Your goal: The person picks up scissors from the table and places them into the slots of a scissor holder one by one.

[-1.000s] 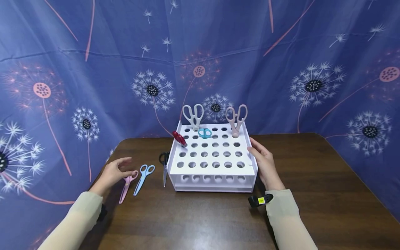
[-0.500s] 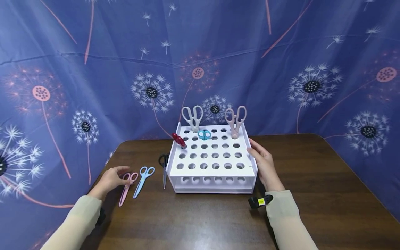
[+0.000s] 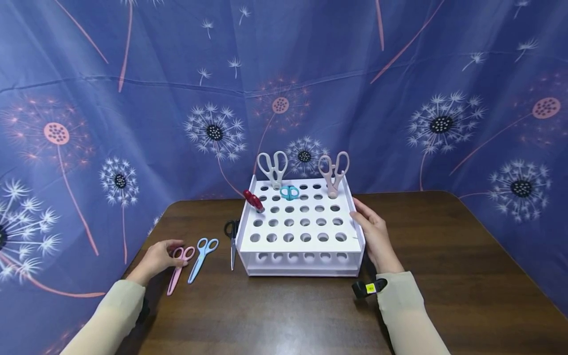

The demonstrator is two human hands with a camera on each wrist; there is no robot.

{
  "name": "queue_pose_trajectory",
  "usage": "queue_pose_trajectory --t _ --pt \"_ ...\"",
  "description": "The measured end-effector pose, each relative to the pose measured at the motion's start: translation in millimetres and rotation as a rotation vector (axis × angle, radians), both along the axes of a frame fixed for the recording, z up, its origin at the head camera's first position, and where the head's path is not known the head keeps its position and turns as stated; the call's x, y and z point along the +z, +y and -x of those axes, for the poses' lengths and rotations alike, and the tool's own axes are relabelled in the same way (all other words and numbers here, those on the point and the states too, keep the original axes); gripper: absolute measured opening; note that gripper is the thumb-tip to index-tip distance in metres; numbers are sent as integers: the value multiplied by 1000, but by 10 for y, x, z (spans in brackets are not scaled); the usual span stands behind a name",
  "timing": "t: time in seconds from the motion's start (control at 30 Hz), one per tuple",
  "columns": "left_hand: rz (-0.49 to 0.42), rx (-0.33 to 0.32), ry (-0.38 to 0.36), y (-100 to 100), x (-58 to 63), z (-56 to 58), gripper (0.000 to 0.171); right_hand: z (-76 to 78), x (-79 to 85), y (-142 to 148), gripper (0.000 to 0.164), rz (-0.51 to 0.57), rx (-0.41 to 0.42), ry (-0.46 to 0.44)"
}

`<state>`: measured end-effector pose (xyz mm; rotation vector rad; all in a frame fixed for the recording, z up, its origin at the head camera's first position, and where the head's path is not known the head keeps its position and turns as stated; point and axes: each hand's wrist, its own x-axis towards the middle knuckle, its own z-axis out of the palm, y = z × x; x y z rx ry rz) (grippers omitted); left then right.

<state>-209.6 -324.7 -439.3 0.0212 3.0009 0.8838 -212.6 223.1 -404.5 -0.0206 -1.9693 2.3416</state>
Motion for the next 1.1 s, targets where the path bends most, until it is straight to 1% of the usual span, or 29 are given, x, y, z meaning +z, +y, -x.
queue_pose_trajectory --t 0.13,0.3,0.53,0.7,0.8,0.97,1.03,1.1 --pt "10 -1 27 -6 -28 2 66 -9 -1 0 62 -2 -1 1" --pt "39 -2 63 13 -22 4 62 -12 -1 -5 61 -3 -6 -4" --pt "62 24 45 31 -5 -15 57 -18 -1 -24 62 -10 -5 -26" --pt "97 40 66 12 -5 -9 54 -14 -3 -28 61 1 3 -19" --pt "94 50 83 8 20 -11 51 -9 -6 -23 60 12 5 -4" --pt "55 61 118 1 85 -26 37 -8 -6 -14 59 12 -6 6" --pt "51 58 141 -7 110 -31 31 -8 -5 -12 59 5 -11 3" --pt "53 46 159 -17 137 -41 29 -10 -4 -11 59 0 -14 -4"
